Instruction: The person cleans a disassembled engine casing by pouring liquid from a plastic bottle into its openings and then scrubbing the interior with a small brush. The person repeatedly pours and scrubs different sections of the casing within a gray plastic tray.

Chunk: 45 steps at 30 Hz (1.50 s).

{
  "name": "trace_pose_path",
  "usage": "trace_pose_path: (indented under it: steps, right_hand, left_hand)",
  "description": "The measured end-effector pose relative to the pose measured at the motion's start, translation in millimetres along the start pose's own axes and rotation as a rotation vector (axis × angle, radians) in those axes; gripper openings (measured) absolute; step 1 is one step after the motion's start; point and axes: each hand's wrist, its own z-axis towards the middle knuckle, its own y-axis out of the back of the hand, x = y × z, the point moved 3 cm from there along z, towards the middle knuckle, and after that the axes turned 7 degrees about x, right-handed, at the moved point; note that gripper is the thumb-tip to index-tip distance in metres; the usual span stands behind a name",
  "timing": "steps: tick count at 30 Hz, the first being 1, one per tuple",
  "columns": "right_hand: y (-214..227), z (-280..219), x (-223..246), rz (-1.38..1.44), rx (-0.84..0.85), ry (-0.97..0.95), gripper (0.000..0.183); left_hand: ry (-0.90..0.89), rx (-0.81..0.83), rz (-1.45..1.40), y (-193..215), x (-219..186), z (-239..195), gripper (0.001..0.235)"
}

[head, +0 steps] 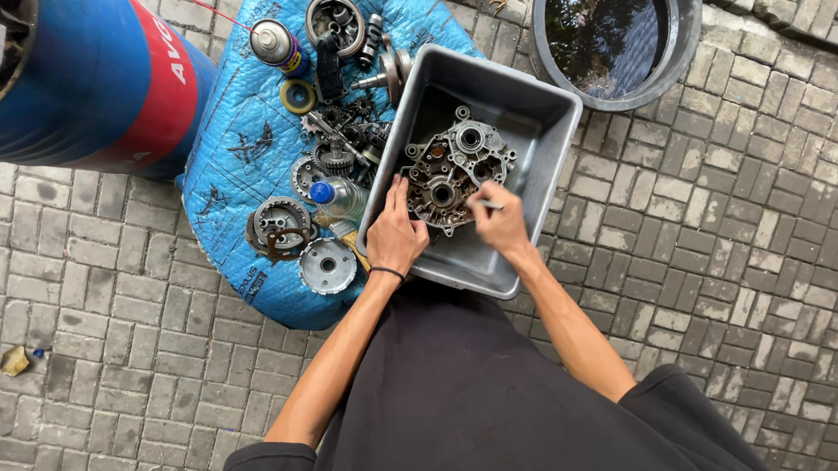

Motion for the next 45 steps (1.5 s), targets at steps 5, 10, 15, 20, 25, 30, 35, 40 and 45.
trace_pose_path:
  steps: [5,10,15,20,25,30,35,40,45]
  right_hand:
    - [-12,-7,7,-0.035,0.050,0.034,0.009]
    - [6,-6,24,0.052,0.183,0.019,0.011]
    - [14,11,18,-0.027,-0.007,0.013,0.009]
    - [-5,12,28,0.015,0.147,0.058,0.012]
    - [-6,14,35,0.027,0.058,0.051,0.007]
    - [-23,-2,11,0.142,0.079,0.027,0.008]
    - [-12,5,31,0.082,0.106,0.057,0.008]
    - [-8,14,4,0.116,0.104,0.092,0.010]
    - [-3,4,28,0.057,0.192,0.133,0.010]
  left_hand:
    - [-0.005,0.017,-0.007,-2,1,-2,0.082]
    - [-0.018,0.017,-0.009,-3,0,0,0.080]
    - [0.005,0.007,-0.006,-3,0,1,0.082]
    - [0.016,0.001,-0.023,-5,4,5,0.081]
    - [0.045,-0.023,-0.039,-4,5,9,0.083]
    - [0.059,-0.026,-0.071,-4,5,2,0.080]
    - [0.107,-0.045,-0.087,-14,11,2,0.074]
    - [0.123,-0.040,-0.070,-12,6,5,0.071]
    - [0.125,-0.043,-0.059,-8,3,3,0.067]
